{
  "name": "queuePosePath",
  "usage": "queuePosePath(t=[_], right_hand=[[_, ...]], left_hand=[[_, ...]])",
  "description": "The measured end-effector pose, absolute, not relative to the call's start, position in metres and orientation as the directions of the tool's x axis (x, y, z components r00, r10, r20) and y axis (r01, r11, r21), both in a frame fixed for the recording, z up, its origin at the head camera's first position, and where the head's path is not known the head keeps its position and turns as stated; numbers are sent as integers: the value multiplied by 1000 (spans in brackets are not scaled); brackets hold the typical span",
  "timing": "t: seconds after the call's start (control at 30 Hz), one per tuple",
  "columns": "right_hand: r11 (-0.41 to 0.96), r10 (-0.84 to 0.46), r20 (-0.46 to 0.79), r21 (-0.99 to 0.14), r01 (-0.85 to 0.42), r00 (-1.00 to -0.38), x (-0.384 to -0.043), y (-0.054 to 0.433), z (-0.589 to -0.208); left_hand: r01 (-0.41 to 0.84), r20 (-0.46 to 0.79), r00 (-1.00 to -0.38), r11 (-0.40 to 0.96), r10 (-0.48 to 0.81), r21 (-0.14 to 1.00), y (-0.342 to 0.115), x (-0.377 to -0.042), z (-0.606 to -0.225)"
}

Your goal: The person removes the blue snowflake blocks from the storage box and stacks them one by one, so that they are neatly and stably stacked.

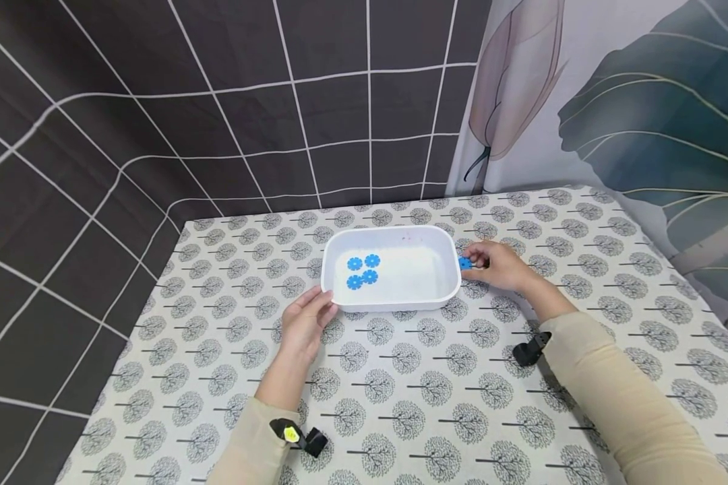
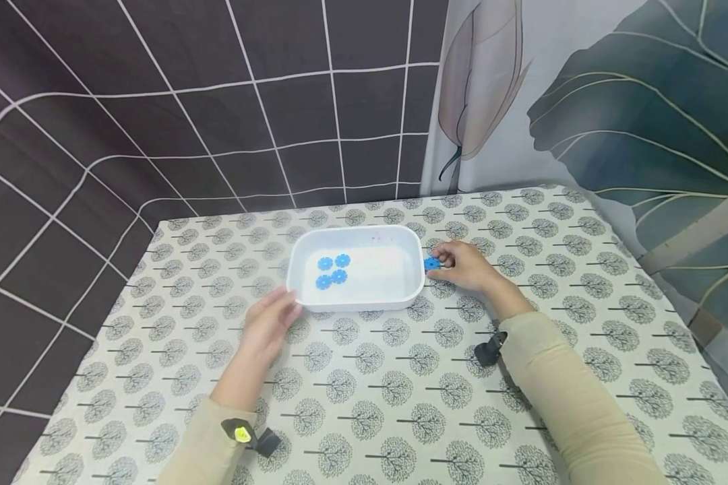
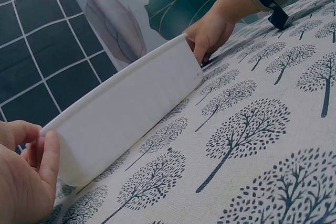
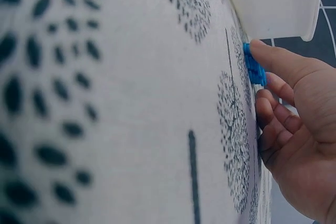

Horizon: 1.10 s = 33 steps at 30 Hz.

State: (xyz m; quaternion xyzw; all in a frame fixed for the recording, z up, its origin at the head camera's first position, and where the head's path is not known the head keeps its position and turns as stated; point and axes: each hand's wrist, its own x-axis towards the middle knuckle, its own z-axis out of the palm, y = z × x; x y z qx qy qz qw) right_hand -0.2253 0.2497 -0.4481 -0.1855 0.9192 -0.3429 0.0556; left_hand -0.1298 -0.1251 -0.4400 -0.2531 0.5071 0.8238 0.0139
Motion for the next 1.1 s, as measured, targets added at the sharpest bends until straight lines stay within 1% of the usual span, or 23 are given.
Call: queuePosePath(t=[0.23,0.4,0.57,0.8,0.97,1.1], right_hand=[[692,-345,-29,-683,-233,-938,-230,251,-438],[681,-298,52,-689,-250,-953,-236,247,-425],[648,-265,146,-705,-288,-953,-242,235,-416],[568,-242,213,-760,-316,-947,-243,212,-411],[538,-239,255,-769,-347,-937,-244,194,-408],[530,-262,258,-767,-362,-930,-245,178,-408]], left_hand=[[-272,-425,-875,-490,-232,828,-125,-131,-440],[-276,-423,-877,-482,-229,832,-124,-131,-439],[-281,-427,-874,-479,-230,832,-124,-131,-440],[-292,-435,-871,-473,-227,831,-125,-129,-441],[-289,-428,-875,-465,-226,837,-125,-128,-441],[-286,-425,-877,-467,-225,837,-124,-128,-441]])
